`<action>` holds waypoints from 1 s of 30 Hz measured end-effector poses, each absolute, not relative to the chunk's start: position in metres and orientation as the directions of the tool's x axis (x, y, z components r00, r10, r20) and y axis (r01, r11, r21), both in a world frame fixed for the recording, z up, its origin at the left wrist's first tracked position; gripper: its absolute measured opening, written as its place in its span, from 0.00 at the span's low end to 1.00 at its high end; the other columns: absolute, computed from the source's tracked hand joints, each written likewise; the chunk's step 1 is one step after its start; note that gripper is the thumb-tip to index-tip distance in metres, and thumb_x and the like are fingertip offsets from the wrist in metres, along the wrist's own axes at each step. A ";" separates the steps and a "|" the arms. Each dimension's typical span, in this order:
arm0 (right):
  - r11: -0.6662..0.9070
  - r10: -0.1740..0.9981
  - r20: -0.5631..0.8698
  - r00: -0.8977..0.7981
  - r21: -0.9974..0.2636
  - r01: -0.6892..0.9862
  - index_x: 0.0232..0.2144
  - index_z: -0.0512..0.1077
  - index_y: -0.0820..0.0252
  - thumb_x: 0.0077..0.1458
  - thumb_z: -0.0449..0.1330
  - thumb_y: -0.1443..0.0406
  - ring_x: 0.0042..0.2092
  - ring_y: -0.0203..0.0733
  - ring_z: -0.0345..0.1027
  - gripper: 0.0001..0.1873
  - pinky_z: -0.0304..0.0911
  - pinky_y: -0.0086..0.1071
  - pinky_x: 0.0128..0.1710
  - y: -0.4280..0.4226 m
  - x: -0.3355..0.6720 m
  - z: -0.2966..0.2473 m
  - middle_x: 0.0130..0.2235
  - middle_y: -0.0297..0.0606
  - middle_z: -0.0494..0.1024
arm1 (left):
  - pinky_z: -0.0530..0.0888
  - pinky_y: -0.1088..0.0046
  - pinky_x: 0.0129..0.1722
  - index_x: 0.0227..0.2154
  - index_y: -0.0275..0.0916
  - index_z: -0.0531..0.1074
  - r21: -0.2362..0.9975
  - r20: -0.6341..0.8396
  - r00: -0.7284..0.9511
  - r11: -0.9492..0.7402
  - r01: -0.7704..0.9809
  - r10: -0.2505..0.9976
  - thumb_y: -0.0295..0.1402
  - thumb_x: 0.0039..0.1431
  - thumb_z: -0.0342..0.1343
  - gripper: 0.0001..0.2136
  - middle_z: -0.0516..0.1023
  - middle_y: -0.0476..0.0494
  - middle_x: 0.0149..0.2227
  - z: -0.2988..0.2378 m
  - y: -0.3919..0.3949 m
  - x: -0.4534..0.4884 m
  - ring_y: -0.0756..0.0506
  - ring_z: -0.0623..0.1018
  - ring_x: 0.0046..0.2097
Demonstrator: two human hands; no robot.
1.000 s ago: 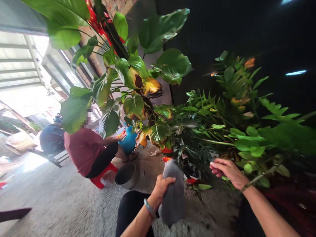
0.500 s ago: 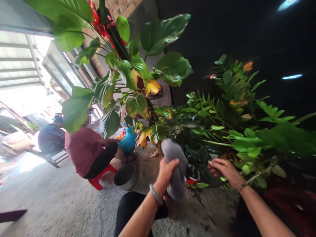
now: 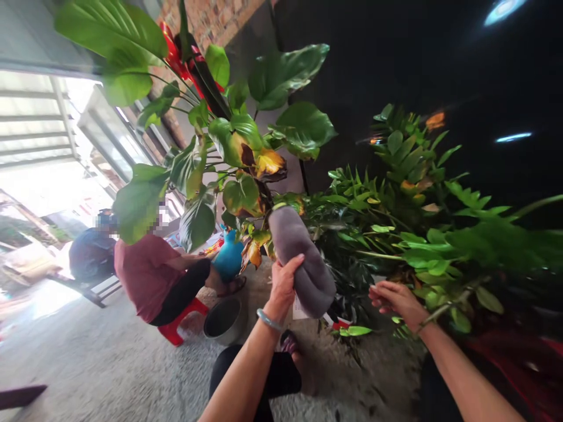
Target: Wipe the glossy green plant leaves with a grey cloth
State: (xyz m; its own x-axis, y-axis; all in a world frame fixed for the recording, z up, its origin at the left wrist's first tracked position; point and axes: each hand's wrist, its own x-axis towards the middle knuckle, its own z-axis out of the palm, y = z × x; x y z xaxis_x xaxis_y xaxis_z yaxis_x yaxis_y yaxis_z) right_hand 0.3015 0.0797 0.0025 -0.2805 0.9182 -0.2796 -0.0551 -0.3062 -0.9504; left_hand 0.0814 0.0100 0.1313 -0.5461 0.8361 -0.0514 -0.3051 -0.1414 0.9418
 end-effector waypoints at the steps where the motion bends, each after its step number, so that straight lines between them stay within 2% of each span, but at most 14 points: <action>1: -0.308 0.919 -0.282 -0.275 -0.950 -0.056 0.20 0.73 0.58 0.37 0.68 0.59 0.25 0.37 0.73 0.10 0.64 0.25 0.20 0.079 0.300 0.004 0.24 0.37 0.80 | 0.72 0.75 0.24 0.23 0.35 0.75 0.958 -0.087 -0.488 -0.062 -0.280 0.869 0.33 0.26 0.69 0.15 0.77 0.47 0.20 0.119 0.007 0.085 0.49 0.74 0.22; 3: -0.311 0.921 -0.286 -0.263 -0.949 -0.056 0.19 0.73 0.58 0.36 0.67 0.60 0.24 0.36 0.72 0.09 0.63 0.25 0.19 0.077 0.299 0.007 0.23 0.36 0.79 | 0.69 0.76 0.21 0.21 0.33 0.76 0.974 -0.178 -0.327 0.119 -0.193 0.928 0.32 0.27 0.68 0.12 0.76 0.47 0.19 0.091 -0.010 0.093 0.50 0.72 0.20; 5: -0.314 0.922 -0.290 -0.257 -0.948 -0.056 0.18 0.72 0.58 0.36 0.67 0.61 0.23 0.36 0.72 0.09 0.62 0.25 0.19 0.076 0.300 0.008 0.22 0.36 0.79 | 0.68 0.76 0.21 0.19 0.33 0.76 0.940 -0.323 -0.124 0.303 -0.159 0.938 0.30 0.26 0.66 0.10 0.76 0.47 0.18 0.072 -0.032 0.096 0.50 0.71 0.20; 7: -0.314 0.921 -0.291 -0.258 -0.948 -0.054 0.17 0.72 0.58 0.36 0.67 0.61 0.23 0.37 0.72 0.08 0.62 0.25 0.19 0.075 0.303 0.008 0.22 0.36 0.79 | 0.68 0.76 0.21 0.19 0.33 0.77 0.919 -0.368 0.011 0.365 -0.147 0.930 0.29 0.25 0.66 0.10 0.76 0.48 0.18 0.074 -0.045 0.092 0.50 0.71 0.20; 8: -0.313 0.922 -0.290 -0.258 -0.948 -0.053 0.17 0.72 0.58 0.36 0.67 0.61 0.23 0.37 0.72 0.08 0.62 0.25 0.19 0.074 0.303 0.009 0.22 0.36 0.79 | 0.67 0.76 0.21 0.19 0.33 0.77 0.926 -0.344 0.031 0.344 -0.157 0.939 0.28 0.24 0.67 0.11 0.76 0.48 0.18 0.083 -0.046 0.089 0.50 0.71 0.20; 11: -0.303 0.926 -0.280 -0.253 -0.951 -0.057 0.17 0.72 0.58 0.37 0.67 0.61 0.23 0.35 0.71 0.08 0.61 0.24 0.19 0.072 0.303 0.013 0.22 0.35 0.79 | 0.68 0.75 0.21 0.21 0.33 0.77 0.965 -0.159 -0.095 0.135 -0.225 0.983 0.29 0.23 0.68 0.14 0.76 0.48 0.19 0.126 -0.023 0.077 0.49 0.71 0.20; 13: -0.296 0.930 -0.271 -0.249 -0.953 -0.068 0.19 0.73 0.58 0.38 0.67 0.61 0.24 0.35 0.71 0.08 0.61 0.23 0.20 0.071 0.300 0.016 0.23 0.35 0.79 | 0.71 0.73 0.24 0.24 0.34 0.77 0.959 0.001 -0.247 -0.070 -0.273 0.969 0.31 0.24 0.69 0.16 0.77 0.47 0.21 0.152 0.005 0.073 0.47 0.74 0.22; 15: -0.293 0.932 -0.266 -0.246 -0.953 -0.078 0.20 0.73 0.58 0.39 0.66 0.61 0.24 0.35 0.71 0.07 0.61 0.24 0.20 0.071 0.297 0.018 0.23 0.35 0.79 | 0.72 0.72 0.28 0.24 0.35 0.76 0.939 0.080 -0.346 -0.187 -0.289 0.935 0.33 0.25 0.70 0.17 0.78 0.48 0.23 0.162 0.031 0.075 0.47 0.75 0.25; 16: -0.294 0.932 -0.267 -0.243 -0.952 -0.081 0.21 0.73 0.58 0.39 0.65 0.61 0.24 0.34 0.70 0.07 0.61 0.24 0.20 0.072 0.296 0.018 0.23 0.35 0.78 | 0.72 0.72 0.29 0.23 0.35 0.75 0.940 0.084 -0.360 -0.194 -0.282 0.929 0.33 0.25 0.71 0.17 0.78 0.48 0.23 0.159 0.040 0.078 0.47 0.75 0.25; 18: -0.303 0.931 -0.277 -0.236 -0.950 -0.080 0.21 0.73 0.58 0.39 0.64 0.61 0.22 0.34 0.69 0.07 0.60 0.24 0.19 0.073 0.294 0.017 0.21 0.34 0.78 | 0.71 0.72 0.29 0.20 0.35 0.74 0.971 0.023 -0.302 -0.092 -0.219 0.953 0.32 0.24 0.71 0.15 0.76 0.49 0.21 0.141 0.046 0.086 0.49 0.73 0.24; 22: -0.316 0.924 -0.292 -0.247 -0.947 -0.063 0.16 0.70 0.58 0.36 0.64 0.61 0.20 0.34 0.67 0.08 0.56 0.23 0.17 0.073 0.296 0.014 0.18 0.32 0.75 | 0.66 0.74 0.24 0.16 0.37 0.76 0.965 -0.239 0.042 0.233 0.121 0.970 0.28 0.26 0.68 0.08 0.73 0.51 0.17 0.097 0.019 0.094 0.50 0.68 0.21; 25: -0.307 0.914 -0.281 -0.293 -0.951 -0.047 0.12 0.67 0.58 0.32 0.65 0.61 0.19 0.35 0.66 0.11 0.56 0.24 0.16 0.072 0.300 0.014 0.15 0.31 0.72 | 0.66 0.73 0.24 0.19 0.37 0.79 0.921 -0.343 0.205 0.286 0.263 0.917 0.27 0.28 0.67 0.08 0.76 0.50 0.19 0.104 0.000 0.087 0.49 0.69 0.22; 28: -0.300 0.911 -0.273 -0.310 -0.953 -0.044 0.13 0.68 0.58 0.32 0.66 0.60 0.21 0.36 0.68 0.11 0.58 0.25 0.17 0.070 0.302 0.015 0.18 0.33 0.75 | 0.68 0.73 0.24 0.19 0.35 0.78 0.969 -0.234 0.166 0.217 0.118 0.958 0.29 0.27 0.66 0.09 0.76 0.49 0.20 0.142 0.012 0.082 0.48 0.71 0.22; 30: -0.301 0.914 -0.274 -0.300 -0.953 -0.047 0.16 0.70 0.58 0.34 0.66 0.60 0.23 0.36 0.70 0.10 0.60 0.25 0.19 0.071 0.302 0.015 0.21 0.35 0.77 | 0.69 0.73 0.24 0.21 0.34 0.77 0.993 -0.096 0.020 0.097 -0.062 0.995 0.31 0.26 0.67 0.12 0.76 0.48 0.21 0.163 0.033 0.084 0.48 0.72 0.23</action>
